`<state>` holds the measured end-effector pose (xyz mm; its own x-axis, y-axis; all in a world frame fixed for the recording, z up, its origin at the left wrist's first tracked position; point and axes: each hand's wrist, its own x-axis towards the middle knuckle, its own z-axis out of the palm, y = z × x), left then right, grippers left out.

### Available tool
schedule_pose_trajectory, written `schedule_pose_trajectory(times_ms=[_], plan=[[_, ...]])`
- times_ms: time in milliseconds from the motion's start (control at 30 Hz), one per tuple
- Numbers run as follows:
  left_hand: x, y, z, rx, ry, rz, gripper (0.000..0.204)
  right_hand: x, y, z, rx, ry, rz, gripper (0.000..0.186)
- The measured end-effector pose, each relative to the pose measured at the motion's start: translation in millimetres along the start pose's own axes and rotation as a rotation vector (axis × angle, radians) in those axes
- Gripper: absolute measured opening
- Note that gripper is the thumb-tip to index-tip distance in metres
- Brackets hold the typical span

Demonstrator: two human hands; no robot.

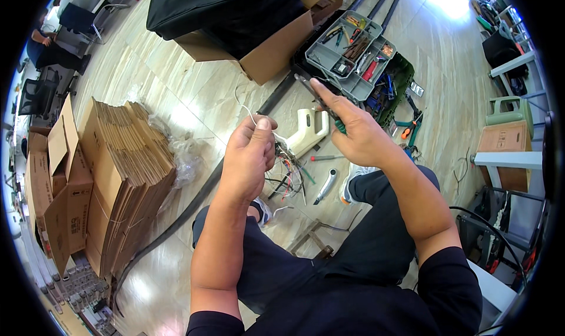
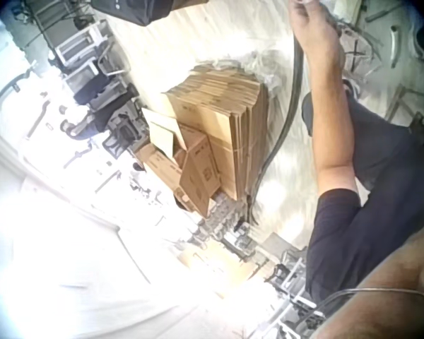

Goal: The person strips insulation from the ends of wires using a wire stripper and joins the copper strands by hand.

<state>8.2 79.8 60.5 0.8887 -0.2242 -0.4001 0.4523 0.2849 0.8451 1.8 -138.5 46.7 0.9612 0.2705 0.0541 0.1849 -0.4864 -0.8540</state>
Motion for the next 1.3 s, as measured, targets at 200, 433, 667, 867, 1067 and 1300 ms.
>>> schedule_pose_trajectory(times_ms=[200, 433, 667, 867, 1067, 1300], plan=[[1, -2, 0, 0.086, -0.019, 0.019, 0.013, -2, -13, -5, -0.150, -0.178, 0.021, 0.089], [0, -5, 5, 0.133, 0.080, 0.058, 0.009, -6, -14, -1, -0.338, -0.178, -0.129, 0.091], [2, -6, -2, 0.240, -0.017, 0.077, 0.010, -7, -11, 0, -0.378, -0.180, -0.148, 0.091], [2, -5, -1, 0.224, -0.046, 0.112, 0.012, -5, -14, 5, -0.414, -0.195, -0.130, 0.090], [2, -2, -10, 0.148, -0.060, -0.004, 0.011, -5, -13, 4, -0.526, -0.173, -0.185, 0.089], [1, -4, -5, 0.218, -0.044, 0.073, 0.010, -4, -18, 5, -0.523, -0.218, -0.141, 0.089]])
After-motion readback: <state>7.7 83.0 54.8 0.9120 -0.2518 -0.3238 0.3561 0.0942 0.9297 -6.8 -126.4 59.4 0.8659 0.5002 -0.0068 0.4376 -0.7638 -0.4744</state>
